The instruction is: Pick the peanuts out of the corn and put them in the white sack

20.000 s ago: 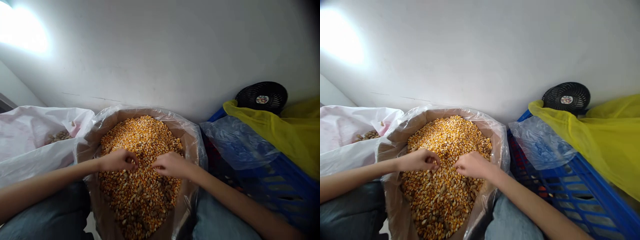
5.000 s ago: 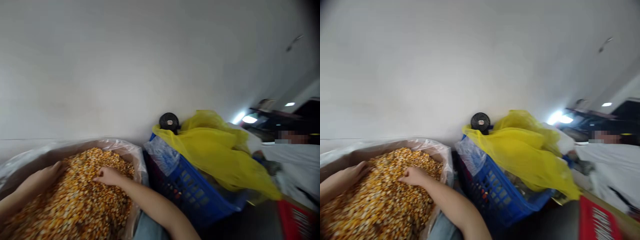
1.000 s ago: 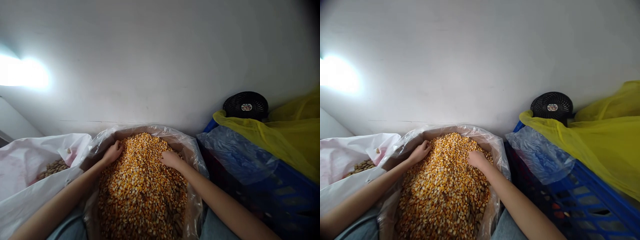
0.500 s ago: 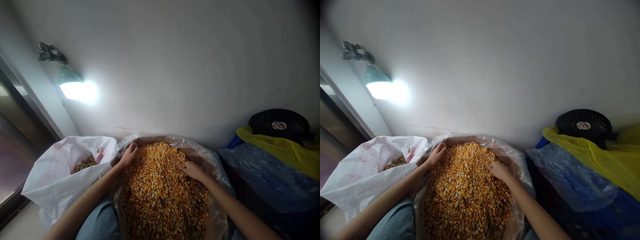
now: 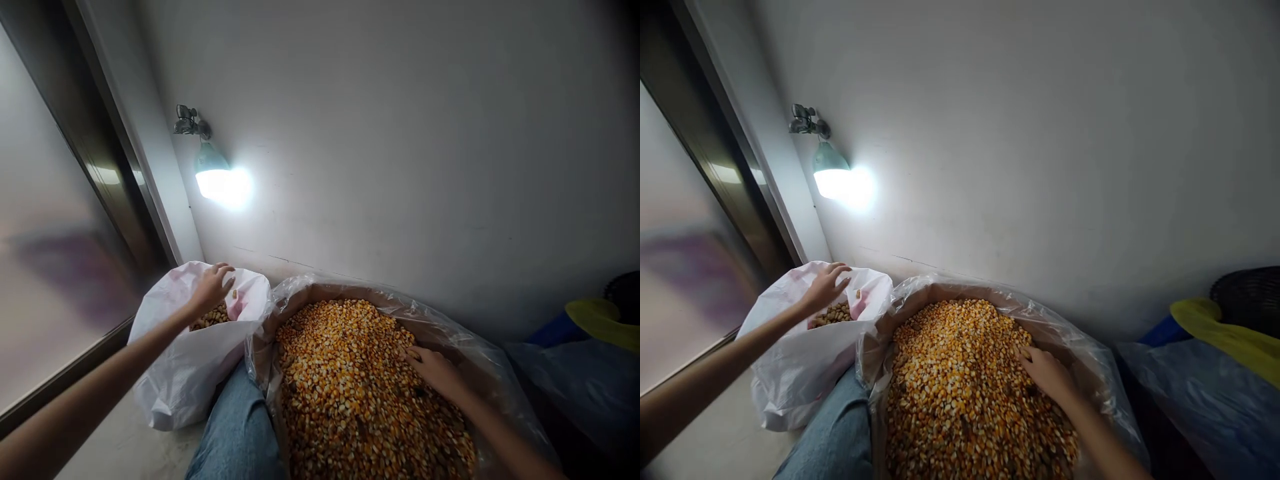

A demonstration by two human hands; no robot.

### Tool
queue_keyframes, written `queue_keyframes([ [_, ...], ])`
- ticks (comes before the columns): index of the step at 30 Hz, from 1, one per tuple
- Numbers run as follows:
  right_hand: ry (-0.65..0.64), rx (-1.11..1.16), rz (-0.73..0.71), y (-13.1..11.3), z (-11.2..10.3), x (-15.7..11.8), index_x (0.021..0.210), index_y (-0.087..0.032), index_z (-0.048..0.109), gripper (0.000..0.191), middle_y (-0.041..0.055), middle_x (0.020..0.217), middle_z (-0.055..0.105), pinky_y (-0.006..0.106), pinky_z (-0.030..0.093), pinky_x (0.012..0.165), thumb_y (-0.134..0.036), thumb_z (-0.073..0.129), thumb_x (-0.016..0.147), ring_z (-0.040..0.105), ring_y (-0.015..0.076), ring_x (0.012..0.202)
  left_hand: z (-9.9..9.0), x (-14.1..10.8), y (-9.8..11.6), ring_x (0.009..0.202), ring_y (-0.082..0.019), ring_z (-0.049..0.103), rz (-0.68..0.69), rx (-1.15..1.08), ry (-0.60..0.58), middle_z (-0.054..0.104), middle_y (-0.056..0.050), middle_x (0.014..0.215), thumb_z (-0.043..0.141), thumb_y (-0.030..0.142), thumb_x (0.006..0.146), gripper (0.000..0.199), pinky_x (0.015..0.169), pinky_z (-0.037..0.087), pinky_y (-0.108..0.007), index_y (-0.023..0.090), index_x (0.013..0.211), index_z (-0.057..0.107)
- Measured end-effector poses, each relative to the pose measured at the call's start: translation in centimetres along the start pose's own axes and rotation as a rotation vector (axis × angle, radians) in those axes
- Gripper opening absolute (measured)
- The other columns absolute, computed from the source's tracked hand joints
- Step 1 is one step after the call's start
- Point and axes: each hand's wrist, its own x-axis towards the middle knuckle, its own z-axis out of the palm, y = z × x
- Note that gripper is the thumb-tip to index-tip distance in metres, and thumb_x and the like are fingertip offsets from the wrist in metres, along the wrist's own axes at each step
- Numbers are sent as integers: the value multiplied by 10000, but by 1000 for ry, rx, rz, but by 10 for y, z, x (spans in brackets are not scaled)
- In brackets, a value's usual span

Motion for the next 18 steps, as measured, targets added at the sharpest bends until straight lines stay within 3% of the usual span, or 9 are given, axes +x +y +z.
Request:
queue_keyframes([
  [1, 28, 16, 2, 0, -2, 0, 860, -197, 634, 394, 127, 886, 640, 309, 395, 702, -455, 358, 746, 558, 281, 896, 12, -16, 11, 1039, -231, 403, 75, -37, 35, 503, -81, 1069, 447, 303, 723, 226, 902, 302, -374, 198, 899, 541],
  [3, 96, 76, -14, -5, -11, -1, 875, -188, 623, 409, 115, 939, 628, 297, 396, 729, -454, 338, 750, 554, 265, 904, 39, -51, 39, 1032, -214, 416, 189, -208, -18, 515, -81, 1040, 386, 294, 771, 248, 913, 303, -362, 211, 961, 522],
  [5, 167, 163, -37, -21, -27, -2, 897, -178, 605, 410, 94, 939, 627, 279, 399, 731, -450, 336, 750, 558, 243, 878, 61, -78, 68, 1024, -199, 428, 395, -294, -221, 519, -75, 1049, 371, 278, 785, 271, 911, 314, -338, 224, 1011, 512],
  [7, 231, 245, -74, -51, -49, -3, 897, -168, 590, 400, 73, 843, 638, 266, 404, 691, -447, 344, 752, 564, 222, 803, 75, -93, 87, 1042, -184, 420, 604, -291, -375, 515, -56, 1078, 355, 257, 796, 290, 923, 300, -324, 241, 1049, 497],
  [10, 303, 296, -297, -127, -82, 0, 827, -184, 583, 370, 28, 680, 600, 248, 388, 601, -477, 366, 762, 538, 180, 656, 80, -96, 92, 1025, -178, 428, 713, -229, -435, 513, -58, 1079, 353, 262, 803, 311, 918, 303, -321, 227, 1091, 463],
  [13, 318, 442, -572, -226, -96, 10, 840, -203, 569, 351, 5, 650, 568, 231, 376, 567, -498, 396, 762, 520, 141, 608, 80, -92, 83, 952, -186, 465, 704, -128, -504, 534, -66, 1009, 391, 302, 788, 293, 859, 358, -320, 210, 1049, 489],
  [16, 227, 656, -679, -317, -81, 20, 1043, -207, 486, 442, 37, 854, 582, 252, 406, 624, -526, 299, 801, 538, 144, 732, 82, -93, 75, 893, -181, 493, 636, -71, -547, 551, -63, 950, 386, 331, 791, 277, 797, 398, -303, 210, 1000, 523],
  [18, 85, 677, -742, -359, -61, 23, 1245, -202, 276, 614, 87, 1088, 512, 320, 417, 705, -595, 264, 774, 515, 191, 893, 84, -95, 71, 886, -178, 504, 594, -64, -562, 556, -60, 956, 380, 339, 794, 288, 787, 403, -296, 216, 1011, 524],
])
